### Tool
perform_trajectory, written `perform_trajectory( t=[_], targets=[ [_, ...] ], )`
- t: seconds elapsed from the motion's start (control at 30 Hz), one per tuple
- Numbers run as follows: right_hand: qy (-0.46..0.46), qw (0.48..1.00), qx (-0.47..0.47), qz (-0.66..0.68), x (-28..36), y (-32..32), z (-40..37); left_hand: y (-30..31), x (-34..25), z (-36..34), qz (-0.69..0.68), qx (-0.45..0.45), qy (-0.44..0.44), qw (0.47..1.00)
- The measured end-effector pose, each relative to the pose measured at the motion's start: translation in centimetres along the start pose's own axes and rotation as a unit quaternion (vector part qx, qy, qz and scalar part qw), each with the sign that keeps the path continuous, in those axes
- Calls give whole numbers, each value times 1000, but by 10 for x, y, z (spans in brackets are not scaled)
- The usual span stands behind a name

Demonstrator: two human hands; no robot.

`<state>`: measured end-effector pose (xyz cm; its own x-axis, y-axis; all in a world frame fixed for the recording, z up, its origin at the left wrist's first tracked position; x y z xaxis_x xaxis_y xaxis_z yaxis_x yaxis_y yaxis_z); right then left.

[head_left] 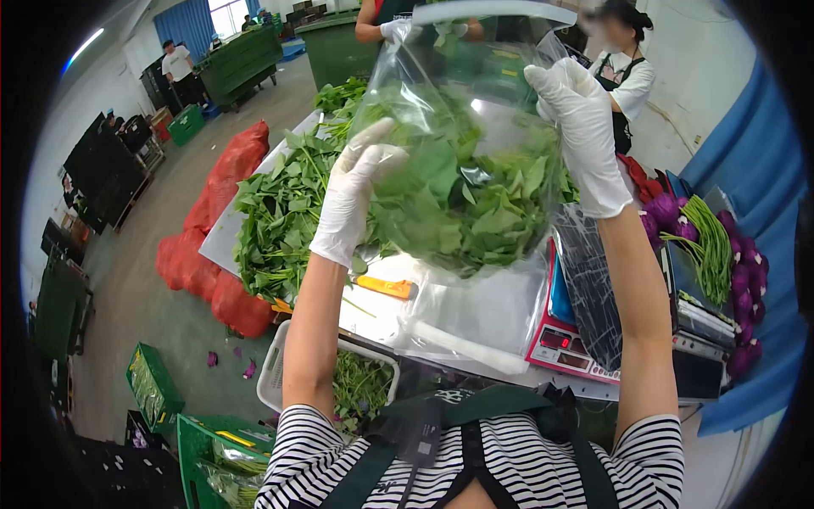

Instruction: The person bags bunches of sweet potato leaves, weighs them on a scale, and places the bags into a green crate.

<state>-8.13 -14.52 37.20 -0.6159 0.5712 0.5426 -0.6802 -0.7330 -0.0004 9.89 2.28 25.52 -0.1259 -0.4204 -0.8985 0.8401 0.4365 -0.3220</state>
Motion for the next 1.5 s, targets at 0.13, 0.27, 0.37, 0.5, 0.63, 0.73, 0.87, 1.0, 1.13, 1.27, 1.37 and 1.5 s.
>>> perform_trajectory(
  t=[0.13,0.27,0.37,0.5,0.63,0.73,0.87,1.0,1.13,1.27,1.37,1.5],
  targets=[
    [12,1000,5,-28,6,-2,-6,14,-1,1,-76,-56,-23,995],
    [0,999,-43,-24,3,18,-3,17,-6,2,-53,-100,-41,993],
    [-2,1000,-6,-23,-2,46,-6,9,-17,8,-69,-108,-74,989],
    [-11,999,-36,-7,1,52,-13,6,-27,16,-72,-87,-99,989],
    [-72,992,-17,-105,-39,61,-9,24,-10,48,-35,-79,-33,996],
    [-97,989,11,-115,-56,65,4,34,-2,77,-31,-145,5,989],
    [-51,992,12,-117,-28,76,-2,21,-31,66,27,-72,-61,995],
    [-105,972,121,-172,8,87,-85,0,-21,-31,208,-98,-24,973],
    [-167,909,316,-216,11,89,-193,17,59,-131,218,-68,175,958],
    [-105,774,563,-271,-7,84,-278,20,111,-199,218,-20,259,941],
    [-73,771,583,-246,2,77,-297,17,107,-221,288,-31,293,911],
    [-3,744,615,-262,11,80,-319,14,90,-245,214,-54,302,927]
  ],
)
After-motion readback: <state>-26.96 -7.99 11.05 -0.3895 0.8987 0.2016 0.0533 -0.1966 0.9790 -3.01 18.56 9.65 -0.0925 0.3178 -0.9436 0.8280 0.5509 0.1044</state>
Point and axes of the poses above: each hand's wrist, its own z-axis towards the middle knuckle, its own y-axis out of the back of the hand, x = y × z, the point moved 3 cm from there along z, towards the middle knuckle, and after that the axes turned 13 degrees about y, right-handed, at the moved point
